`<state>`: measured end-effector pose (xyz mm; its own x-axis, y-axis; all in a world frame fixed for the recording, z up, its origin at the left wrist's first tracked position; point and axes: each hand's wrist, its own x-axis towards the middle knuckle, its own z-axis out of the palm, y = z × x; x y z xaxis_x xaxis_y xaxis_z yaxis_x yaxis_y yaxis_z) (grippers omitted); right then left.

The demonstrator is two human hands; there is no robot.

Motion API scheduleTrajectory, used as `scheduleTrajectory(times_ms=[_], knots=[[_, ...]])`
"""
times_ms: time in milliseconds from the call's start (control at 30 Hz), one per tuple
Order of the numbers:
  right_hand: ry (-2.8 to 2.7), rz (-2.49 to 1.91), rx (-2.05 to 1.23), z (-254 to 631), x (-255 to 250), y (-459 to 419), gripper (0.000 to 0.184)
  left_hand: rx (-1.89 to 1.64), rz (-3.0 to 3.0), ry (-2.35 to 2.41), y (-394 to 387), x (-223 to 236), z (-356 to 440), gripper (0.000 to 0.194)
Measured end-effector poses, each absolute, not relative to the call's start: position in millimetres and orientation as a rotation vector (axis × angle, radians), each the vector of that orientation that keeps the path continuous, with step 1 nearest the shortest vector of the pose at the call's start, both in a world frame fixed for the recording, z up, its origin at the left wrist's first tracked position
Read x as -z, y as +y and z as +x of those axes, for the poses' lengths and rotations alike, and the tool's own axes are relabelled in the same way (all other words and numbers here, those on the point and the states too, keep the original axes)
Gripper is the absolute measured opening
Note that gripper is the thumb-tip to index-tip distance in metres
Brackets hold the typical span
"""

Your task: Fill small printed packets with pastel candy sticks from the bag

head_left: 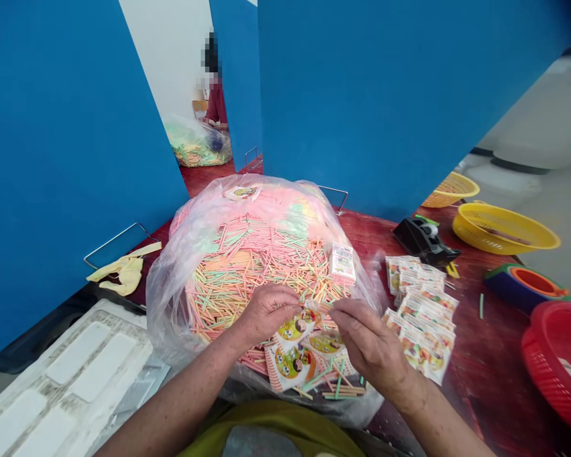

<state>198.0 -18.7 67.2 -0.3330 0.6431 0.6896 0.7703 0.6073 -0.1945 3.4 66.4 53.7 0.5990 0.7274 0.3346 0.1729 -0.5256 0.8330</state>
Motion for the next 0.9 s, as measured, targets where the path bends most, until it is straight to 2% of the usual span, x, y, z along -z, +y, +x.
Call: scheduleTrajectory(times_ms=[200, 467, 700, 800, 900], knots=[[-2.138, -1.087, -0.154, 192, -85, -24, 0.03, -0.905, 1.887, 0.534, 56, -43, 6, 0.019], [-2.188, -1.107, 0.109, 194, -83, -43, 0.035, -0.787, 1.556, 0.675, 43, -31, 15, 0.023], [-2.121, -1.228, -0.204, 186, -73, -41, 0.04, -0.632, 1.781, 0.574, 40, -38, 21, 0.023], [-2.178, -1.434, -0.079, 178, -67, -41, 0.041, -0.627, 1.615, 0.54, 36, -37, 27, 0.023], [-2.17, -1.567, 0.122, 172, -65, -44, 0.052, -0.734, 1.434, 0.561, 30, -32, 33, 0.017]])
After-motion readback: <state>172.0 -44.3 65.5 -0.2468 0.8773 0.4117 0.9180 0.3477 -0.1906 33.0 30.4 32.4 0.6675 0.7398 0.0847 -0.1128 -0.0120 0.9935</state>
